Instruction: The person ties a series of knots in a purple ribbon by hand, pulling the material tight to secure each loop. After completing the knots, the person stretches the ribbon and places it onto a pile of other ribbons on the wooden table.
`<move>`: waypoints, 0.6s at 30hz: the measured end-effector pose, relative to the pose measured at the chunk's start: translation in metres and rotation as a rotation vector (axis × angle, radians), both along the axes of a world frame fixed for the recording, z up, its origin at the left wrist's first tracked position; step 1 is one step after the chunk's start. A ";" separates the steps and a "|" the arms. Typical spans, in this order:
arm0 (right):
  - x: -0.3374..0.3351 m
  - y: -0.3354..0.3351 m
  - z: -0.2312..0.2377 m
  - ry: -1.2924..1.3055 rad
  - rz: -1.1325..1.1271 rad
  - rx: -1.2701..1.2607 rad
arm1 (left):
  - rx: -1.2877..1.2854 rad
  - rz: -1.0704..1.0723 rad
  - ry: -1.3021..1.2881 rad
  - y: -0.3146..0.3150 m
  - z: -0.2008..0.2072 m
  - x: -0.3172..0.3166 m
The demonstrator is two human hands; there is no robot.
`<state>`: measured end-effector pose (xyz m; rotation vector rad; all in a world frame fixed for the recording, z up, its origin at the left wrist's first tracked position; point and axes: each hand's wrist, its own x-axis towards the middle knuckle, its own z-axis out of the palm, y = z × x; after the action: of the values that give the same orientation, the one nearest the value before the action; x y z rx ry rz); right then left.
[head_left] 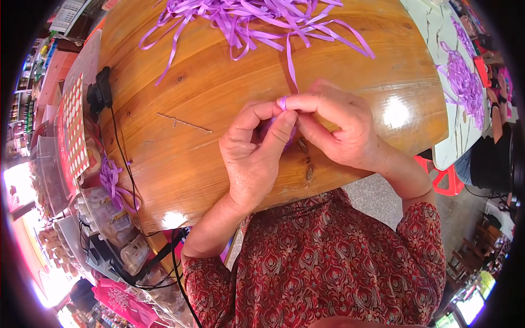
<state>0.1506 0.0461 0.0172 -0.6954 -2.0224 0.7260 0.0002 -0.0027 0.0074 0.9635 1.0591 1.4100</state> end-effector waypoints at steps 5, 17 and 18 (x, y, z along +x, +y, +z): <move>0.007 0.000 0.001 0.191 0.122 -0.648 | -0.082 0.044 -0.179 -0.002 0.009 0.002; 0.005 0.013 0.007 -0.321 0.135 0.381 | -0.302 -0.162 -0.116 0.003 0.003 -0.019; 0.006 0.016 0.009 -0.320 0.138 0.378 | -0.305 -0.159 -0.116 0.004 0.001 -0.023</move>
<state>0.1568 0.0617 0.0265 -0.4738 -2.4310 0.3020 -0.0225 0.0014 0.0087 0.7183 1.0506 1.1215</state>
